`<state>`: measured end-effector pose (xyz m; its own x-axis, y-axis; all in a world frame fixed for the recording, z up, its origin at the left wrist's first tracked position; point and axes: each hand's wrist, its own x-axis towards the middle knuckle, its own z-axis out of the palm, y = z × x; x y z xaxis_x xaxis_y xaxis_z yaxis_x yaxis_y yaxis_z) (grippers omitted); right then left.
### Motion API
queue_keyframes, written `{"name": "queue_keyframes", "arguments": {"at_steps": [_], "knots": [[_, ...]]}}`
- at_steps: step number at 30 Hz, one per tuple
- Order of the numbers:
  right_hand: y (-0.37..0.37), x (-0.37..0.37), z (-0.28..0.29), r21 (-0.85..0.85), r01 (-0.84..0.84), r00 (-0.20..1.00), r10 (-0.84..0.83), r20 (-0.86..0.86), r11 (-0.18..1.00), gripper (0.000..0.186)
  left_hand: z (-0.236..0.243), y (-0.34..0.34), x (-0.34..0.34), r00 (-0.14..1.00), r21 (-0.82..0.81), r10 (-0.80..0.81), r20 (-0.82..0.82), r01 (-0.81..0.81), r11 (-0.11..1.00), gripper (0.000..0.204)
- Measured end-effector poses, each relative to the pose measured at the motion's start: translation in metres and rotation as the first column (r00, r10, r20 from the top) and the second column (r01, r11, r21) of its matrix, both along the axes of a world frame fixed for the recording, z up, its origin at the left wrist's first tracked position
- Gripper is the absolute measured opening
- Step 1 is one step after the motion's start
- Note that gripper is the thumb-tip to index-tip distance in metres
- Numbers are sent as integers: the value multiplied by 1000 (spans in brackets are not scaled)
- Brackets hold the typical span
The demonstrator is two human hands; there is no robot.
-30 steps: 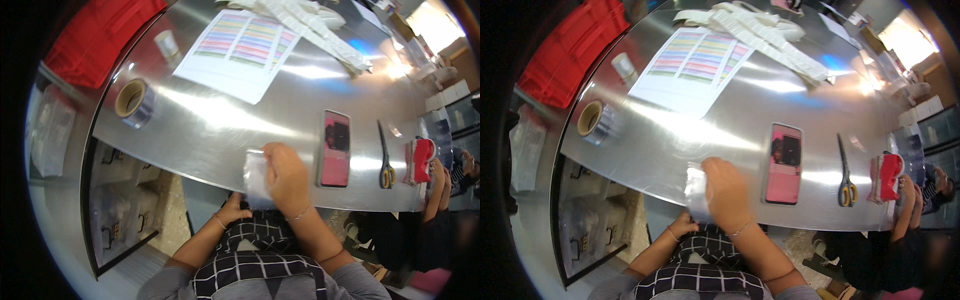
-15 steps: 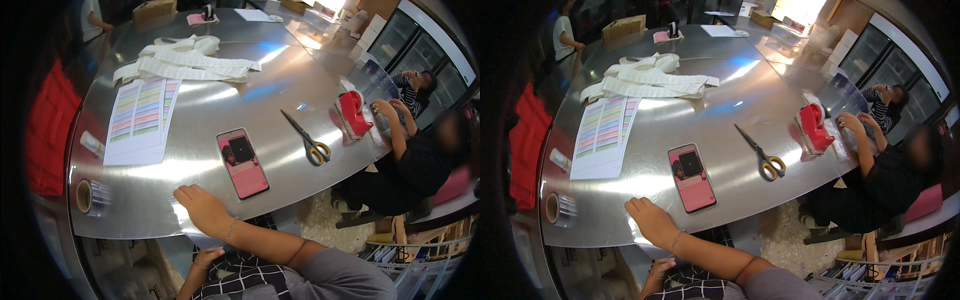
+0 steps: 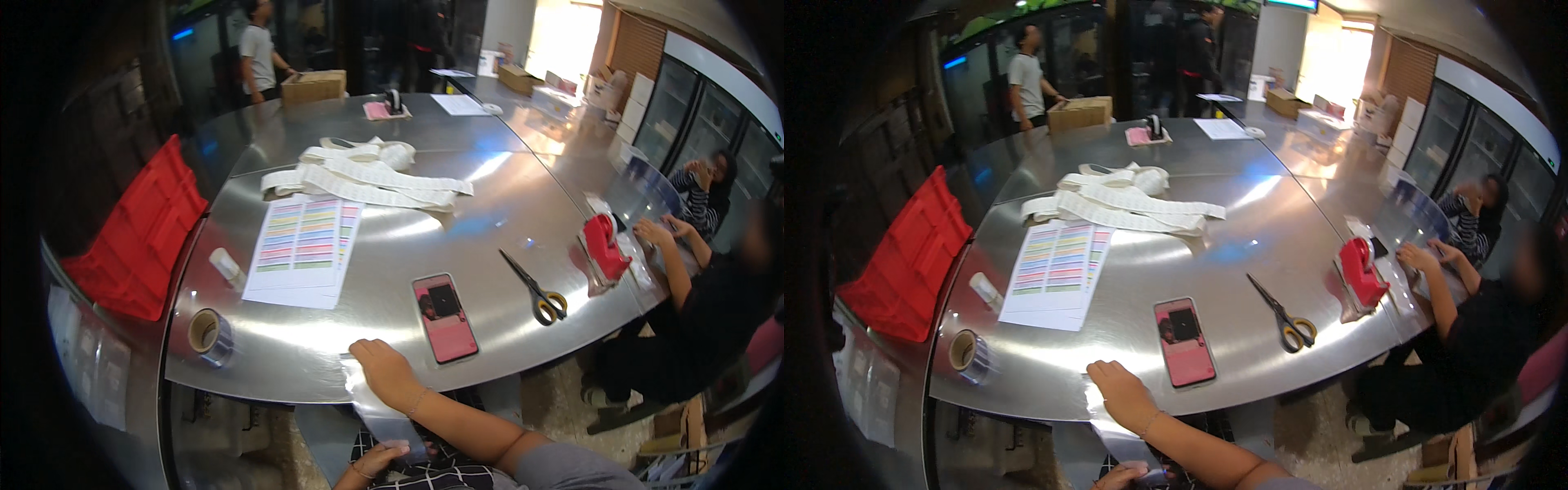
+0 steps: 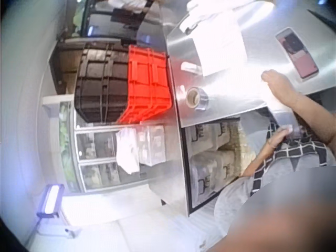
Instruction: The person repeatedly folds and seals small transparent pouches using clear adhesive tape on a stainless steel table. They pick up a pouch, fold the top edge, apply tape to seal it, and place the finished pouch aside. The process is repeated multiple times with similar pouches.
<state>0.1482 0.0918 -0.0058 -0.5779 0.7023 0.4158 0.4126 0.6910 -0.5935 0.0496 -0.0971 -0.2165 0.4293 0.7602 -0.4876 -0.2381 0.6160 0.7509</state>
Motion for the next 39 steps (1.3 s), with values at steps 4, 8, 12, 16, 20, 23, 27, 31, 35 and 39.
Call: {"name": "queue_keyframes", "arguments": {"at_steps": [4, 8, 12, 16, 20, 23, 27, 31, 35, 39], "knots": [[4, 4, 4, 61, 30, 998, -26, -54, 998, 25, 66, 4, 8, 962, -30, -73, 262, 84, 996, 43], [31, 7, 11, 34, 104, 983, -97, -155, 994, 13, 143, 13, 6, 928, -47, 61, 367, -47, 998, 54], [88, -1, 24, -17, 116, 981, -117, -157, 993, 8, 195, 51, -1, 924, -90, 162, 346, -139, 986, 54], [162, -20, 29, 22, 17, 991, -14, -130, 1000, 12, 220, 99, -13, 861, -168, 271, 431, -219, 961, 53], [216, -27, 22, -245, -16, 995, -8, -95, 969, 12, 227, 125, -14, 749, -217, 367, 552, -297, 930, 57], [243, -25, 21, -502, -1, 999, -17, -31, 865, 6, 230, 128, -14, 785, -207, 371, 496, -308, 929, 58], [265, -15, 33, -654, 57, 997, -77, -1, 754, 13, 233, 133, -19, 811, -213, 338, 477, -266, 940, 57], [292, 4, 54, -739, 74, 985, -167, -53, 669, 17, 235, 141, -24, 813, -273, 316, 489, -202, 941, 57], [333, 51, 71, -623, 186, 941, -321, -111, 760, 17, 236, 143, -27, 817, -305, 303, 490, -165, 938, 57], [378, 134, 68, -572, 311, 838, -503, -212, 759, 23, 236, 150, -26, 831, -302, 289, 475, -155, 941, 59]]}}
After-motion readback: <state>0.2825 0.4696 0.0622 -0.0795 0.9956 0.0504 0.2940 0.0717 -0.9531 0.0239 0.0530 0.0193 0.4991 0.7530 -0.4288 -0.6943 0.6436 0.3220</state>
